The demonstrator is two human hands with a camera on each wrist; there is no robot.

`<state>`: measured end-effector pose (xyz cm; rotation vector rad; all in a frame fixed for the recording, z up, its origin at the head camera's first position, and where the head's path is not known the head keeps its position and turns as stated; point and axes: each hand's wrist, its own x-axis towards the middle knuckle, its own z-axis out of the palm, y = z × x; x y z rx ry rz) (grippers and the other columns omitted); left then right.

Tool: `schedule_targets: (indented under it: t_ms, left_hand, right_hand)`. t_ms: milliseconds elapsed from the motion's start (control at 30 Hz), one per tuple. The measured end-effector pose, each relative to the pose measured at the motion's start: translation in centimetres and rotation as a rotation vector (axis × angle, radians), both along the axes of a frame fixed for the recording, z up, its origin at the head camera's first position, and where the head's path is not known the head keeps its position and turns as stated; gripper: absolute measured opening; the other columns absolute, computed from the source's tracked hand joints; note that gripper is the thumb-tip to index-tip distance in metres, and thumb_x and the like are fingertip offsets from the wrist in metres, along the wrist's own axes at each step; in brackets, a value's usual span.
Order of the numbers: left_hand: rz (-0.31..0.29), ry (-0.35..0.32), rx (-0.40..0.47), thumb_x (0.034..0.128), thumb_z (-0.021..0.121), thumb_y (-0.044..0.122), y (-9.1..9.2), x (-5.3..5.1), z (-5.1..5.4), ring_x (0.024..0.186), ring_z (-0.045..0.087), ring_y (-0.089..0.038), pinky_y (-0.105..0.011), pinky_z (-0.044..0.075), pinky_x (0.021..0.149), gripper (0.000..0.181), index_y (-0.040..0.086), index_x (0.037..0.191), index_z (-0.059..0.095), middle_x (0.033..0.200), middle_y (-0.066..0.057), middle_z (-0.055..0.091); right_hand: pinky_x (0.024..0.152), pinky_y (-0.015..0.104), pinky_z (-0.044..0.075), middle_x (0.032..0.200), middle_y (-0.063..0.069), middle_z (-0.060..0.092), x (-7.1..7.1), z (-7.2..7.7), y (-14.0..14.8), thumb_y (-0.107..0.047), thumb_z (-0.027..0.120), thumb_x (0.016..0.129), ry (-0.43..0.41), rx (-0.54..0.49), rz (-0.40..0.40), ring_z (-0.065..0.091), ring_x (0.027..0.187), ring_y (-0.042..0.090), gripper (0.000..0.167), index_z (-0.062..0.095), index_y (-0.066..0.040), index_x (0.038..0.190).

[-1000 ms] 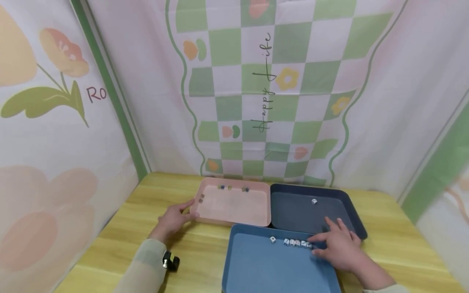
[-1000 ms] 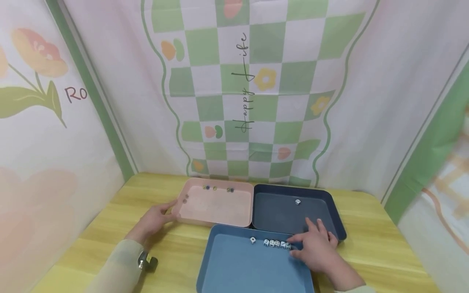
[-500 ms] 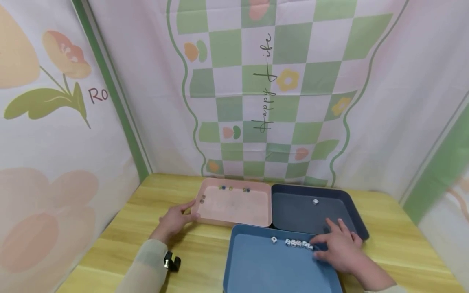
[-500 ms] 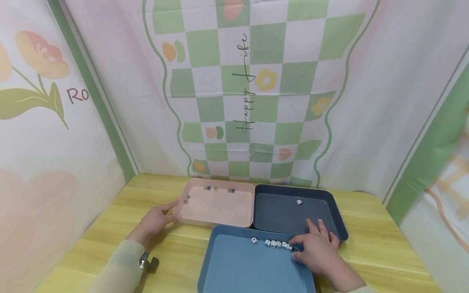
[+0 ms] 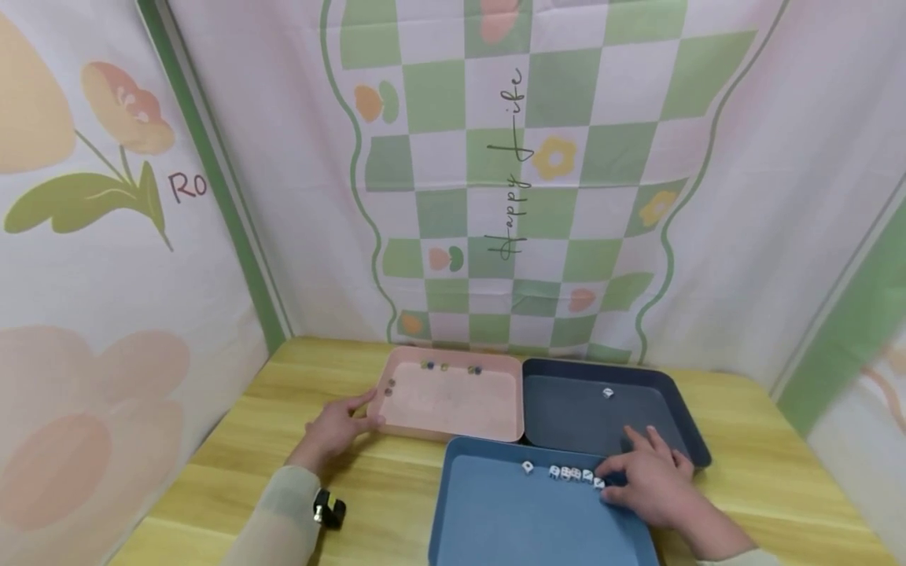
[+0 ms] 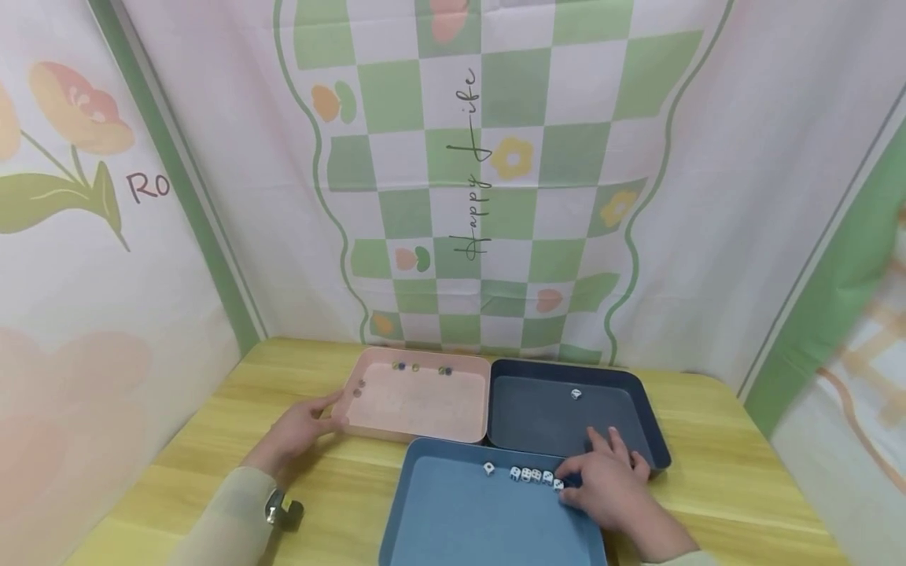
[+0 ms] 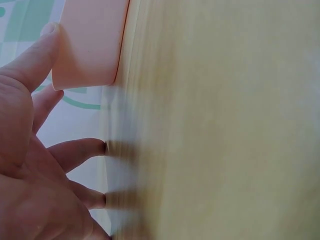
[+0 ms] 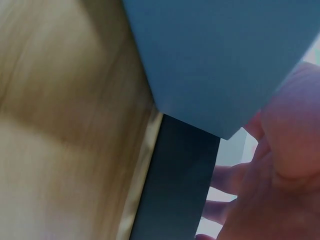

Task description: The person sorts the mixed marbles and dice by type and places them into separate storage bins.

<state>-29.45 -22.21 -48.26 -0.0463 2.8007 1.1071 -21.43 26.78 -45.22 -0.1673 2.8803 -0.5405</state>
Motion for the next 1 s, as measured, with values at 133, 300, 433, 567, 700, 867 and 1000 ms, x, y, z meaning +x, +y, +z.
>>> schedule_targets:
  t_ms: [133,300,433,567,700,867,1000]
  left_hand:
    - [0.005,0.005,-0.003,0.0888,0.069,0.055,-0.1,0.0,0.1,0.138,0.034,-0.046,-0.078,-0.011,0.098,0.062,0.037,0.145,0.051,0.147,-0.013,0.048]
    - [-0.002,0.012,0.024,0.0879,0.070,0.055,-0.2,-0.1,0.1,0.139,0.033,-0.046,-0.077,-0.014,0.098,0.062,0.038,0.145,0.051,0.148,-0.011,0.048]
    - [-0.001,-0.001,0.040,0.0860,0.071,0.056,-0.2,-0.1,-0.2,0.139,0.031,-0.046,-0.076,-0.015,0.098,0.064,0.039,0.145,0.051,0.148,-0.011,0.047]
    - [0.000,0.006,0.030,0.0863,0.071,0.056,-0.2,0.0,-0.4,0.139,0.032,-0.047,-0.077,-0.014,0.097,0.064,0.038,0.144,0.052,0.148,-0.012,0.048]
    - [-0.005,0.010,0.018,0.0874,0.070,0.055,-0.2,0.0,-0.5,0.138,0.033,-0.047,-0.078,-0.013,0.097,0.063,0.036,0.145,0.051,0.147,-0.013,0.048]
    - [-0.004,0.008,0.020,0.0874,0.070,0.055,-0.2,0.0,-0.4,0.138,0.033,-0.047,-0.078,-0.014,0.097,0.064,0.036,0.145,0.051,0.147,-0.013,0.048]
    - [-0.004,0.011,0.011,0.0870,0.071,0.055,-0.2,-0.1,-0.4,0.137,0.035,-0.046,-0.079,-0.012,0.097,0.064,0.036,0.145,0.051,0.147,-0.013,0.049]
  right_hand:
    - [0.094,0.077,0.007,0.148,0.040,0.028,-0.2,-0.3,-0.1,-0.039,0.087,0.071,0.005,0.001,-0.002,0.005,0.136,0.063,0.021,0.076,-0.036,0.089]
    - [0.093,0.077,0.007,0.147,0.040,0.029,-0.4,-0.6,0.0,-0.040,0.086,0.072,0.007,0.002,-0.003,0.005,0.135,0.063,0.019,0.076,-0.035,0.088]
    - [0.093,0.078,0.007,0.147,0.040,0.030,-0.3,-0.6,-0.2,-0.038,0.086,0.072,-0.007,0.006,-0.009,0.005,0.136,0.063,0.016,0.075,-0.037,0.084]
    - [0.094,0.077,0.006,0.146,0.040,0.032,-0.2,-0.6,-0.4,-0.035,0.086,0.073,0.012,0.005,-0.011,0.006,0.136,0.061,0.015,0.075,-0.036,0.083]
    - [0.095,0.077,0.006,0.147,0.039,0.032,-0.1,-0.4,-0.5,-0.033,0.086,0.072,0.009,0.003,-0.019,0.006,0.137,0.061,0.015,0.075,-0.037,0.082]
    - [0.093,0.078,0.008,0.147,0.039,0.032,0.0,-0.1,-0.2,-0.035,0.085,0.074,0.029,-0.027,0.003,0.008,0.136,0.062,0.014,0.075,-0.037,0.084]
    - [0.091,0.079,0.010,0.147,0.038,0.032,-0.1,0.4,0.3,-0.039,0.084,0.076,0.070,-0.065,0.021,0.009,0.135,0.063,0.014,0.076,-0.037,0.087]
